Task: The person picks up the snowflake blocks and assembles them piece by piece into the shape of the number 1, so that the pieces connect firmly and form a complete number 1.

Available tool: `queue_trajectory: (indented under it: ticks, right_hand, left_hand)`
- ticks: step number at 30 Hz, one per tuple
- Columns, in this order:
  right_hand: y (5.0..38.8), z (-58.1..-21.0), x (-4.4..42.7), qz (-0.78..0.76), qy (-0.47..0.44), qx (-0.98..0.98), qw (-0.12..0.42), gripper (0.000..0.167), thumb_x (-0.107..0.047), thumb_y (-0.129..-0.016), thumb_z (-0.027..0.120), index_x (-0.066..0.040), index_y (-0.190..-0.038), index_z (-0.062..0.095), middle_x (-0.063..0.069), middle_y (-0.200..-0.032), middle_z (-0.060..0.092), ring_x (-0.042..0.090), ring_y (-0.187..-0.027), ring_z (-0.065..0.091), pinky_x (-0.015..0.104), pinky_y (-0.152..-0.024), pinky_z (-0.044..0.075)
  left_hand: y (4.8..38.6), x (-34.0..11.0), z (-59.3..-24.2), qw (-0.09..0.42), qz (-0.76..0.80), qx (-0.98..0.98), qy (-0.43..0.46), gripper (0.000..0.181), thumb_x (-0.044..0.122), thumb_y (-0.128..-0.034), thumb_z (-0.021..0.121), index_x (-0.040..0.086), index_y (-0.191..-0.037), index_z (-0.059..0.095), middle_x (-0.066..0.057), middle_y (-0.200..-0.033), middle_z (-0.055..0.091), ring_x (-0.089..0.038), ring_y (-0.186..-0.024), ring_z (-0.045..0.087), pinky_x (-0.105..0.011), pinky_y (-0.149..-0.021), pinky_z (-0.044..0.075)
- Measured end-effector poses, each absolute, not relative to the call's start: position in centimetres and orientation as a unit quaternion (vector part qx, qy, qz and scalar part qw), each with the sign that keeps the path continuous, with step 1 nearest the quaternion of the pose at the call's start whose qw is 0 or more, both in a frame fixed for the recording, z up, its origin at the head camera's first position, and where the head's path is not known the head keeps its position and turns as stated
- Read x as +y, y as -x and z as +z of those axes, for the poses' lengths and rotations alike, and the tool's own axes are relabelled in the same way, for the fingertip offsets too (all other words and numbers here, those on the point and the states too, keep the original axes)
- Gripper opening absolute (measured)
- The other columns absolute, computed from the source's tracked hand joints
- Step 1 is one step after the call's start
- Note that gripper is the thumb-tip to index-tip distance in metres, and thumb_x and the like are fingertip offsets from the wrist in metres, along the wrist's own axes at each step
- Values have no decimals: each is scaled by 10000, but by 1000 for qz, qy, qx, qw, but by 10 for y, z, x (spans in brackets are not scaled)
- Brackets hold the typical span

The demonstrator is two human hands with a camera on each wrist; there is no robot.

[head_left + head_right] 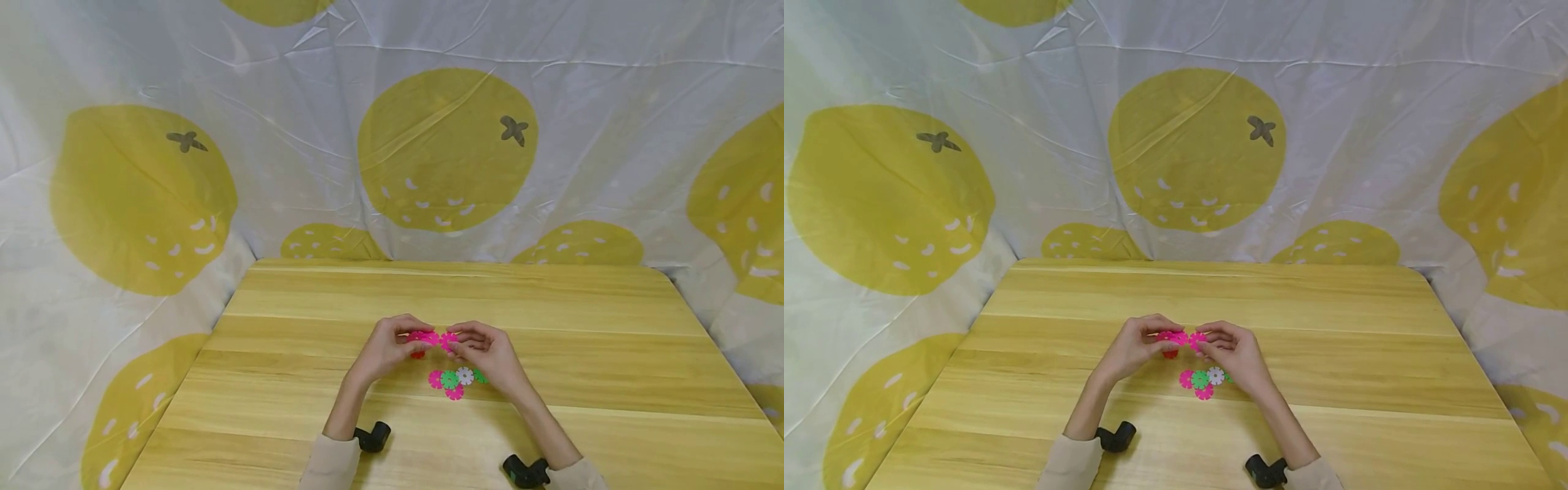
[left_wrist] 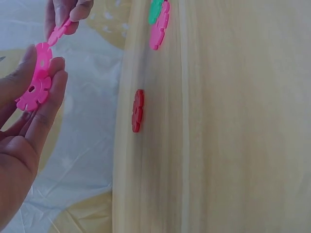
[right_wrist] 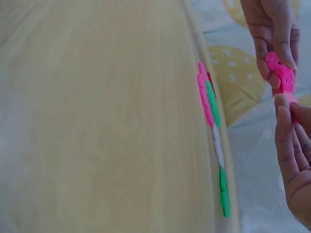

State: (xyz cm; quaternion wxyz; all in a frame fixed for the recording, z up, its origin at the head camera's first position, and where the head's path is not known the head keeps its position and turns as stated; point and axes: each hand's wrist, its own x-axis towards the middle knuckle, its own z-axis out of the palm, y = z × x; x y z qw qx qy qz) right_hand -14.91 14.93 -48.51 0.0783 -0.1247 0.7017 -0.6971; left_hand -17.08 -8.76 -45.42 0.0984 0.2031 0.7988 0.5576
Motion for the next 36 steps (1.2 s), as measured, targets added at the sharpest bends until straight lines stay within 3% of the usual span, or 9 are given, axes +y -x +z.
queue_trajectory:
  ticks: [5,8,15,23,26,29,32,36]
  right_hand:
    - [149,-487,149,-692,138,706,65,308,-62,-991,685,71,-1268,665,326,-1096,696,311,-907,774,468,-811,622]
    - [148,-487,150,-686,145,711,51,299,-68,-990,687,57,-1261,689,318,-1097,714,306,-895,779,476,-800,623]
    - [147,-489,150,-676,152,721,29,279,-76,-983,698,30,-1240,721,292,-1099,733,290,-872,781,463,-795,629]
    - [144,-488,145,-626,160,763,-15,251,-122,-969,730,-63,-1211,761,174,-1079,779,179,-889,762,316,-769,633]
    - [144,-488,144,-632,155,760,-15,261,-119,-971,728,-55,-1223,750,181,-1052,778,223,-878,776,328,-777,638]
    - [145,-488,144,-653,151,742,-8,269,-92,-972,718,-9,-1228,731,231,-1037,761,291,-875,781,391,-787,641]
    - [145,-489,144,-672,154,725,-2,270,-69,-974,708,28,-1225,722,272,-1048,746,293,-884,785,435,-799,632]
    - [145,-489,145,-691,165,703,4,276,-37,-978,690,64,-1234,712,306,-1073,741,288,-893,792,469,-807,619]
  left_hand:
    - [172,-89,-453,102,565,792,-208,254,9,-919,751,-6,-1173,764,-154,-1118,731,-199,-934,697,-264,-825,625]
    - [172,-90,-452,109,573,787,-202,251,15,-916,757,18,-1166,773,-158,-1127,744,-201,-908,715,-351,-832,638]
    - [173,-91,-454,126,592,773,-190,250,15,-915,758,19,-1164,774,-192,-1144,753,-402,-917,738,-542,-846,618]
    - [173,-91,-457,126,592,773,-192,238,52,-906,780,46,-1143,790,-180,-1138,772,-451,-914,731,-561,-830,609]
    - [172,-91,-456,126,594,773,-185,227,65,-906,784,67,-1133,799,-151,-1127,784,-454,-927,735,-549,-827,613]
    - [172,-92,-456,128,595,773,-179,215,109,-907,794,96,-1120,807,-117,-1110,793,-463,-910,725,-453,-745,621]
    - [172,-92,-456,131,598,771,-176,222,131,-912,794,114,-1133,807,-111,-1110,794,-459,-882,706,-324,-646,547]
    - [172,-93,-456,132,602,767,-177,239,123,-921,783,119,-1160,801,-132,-1119,790,-413,-845,685,-243,-607,476]
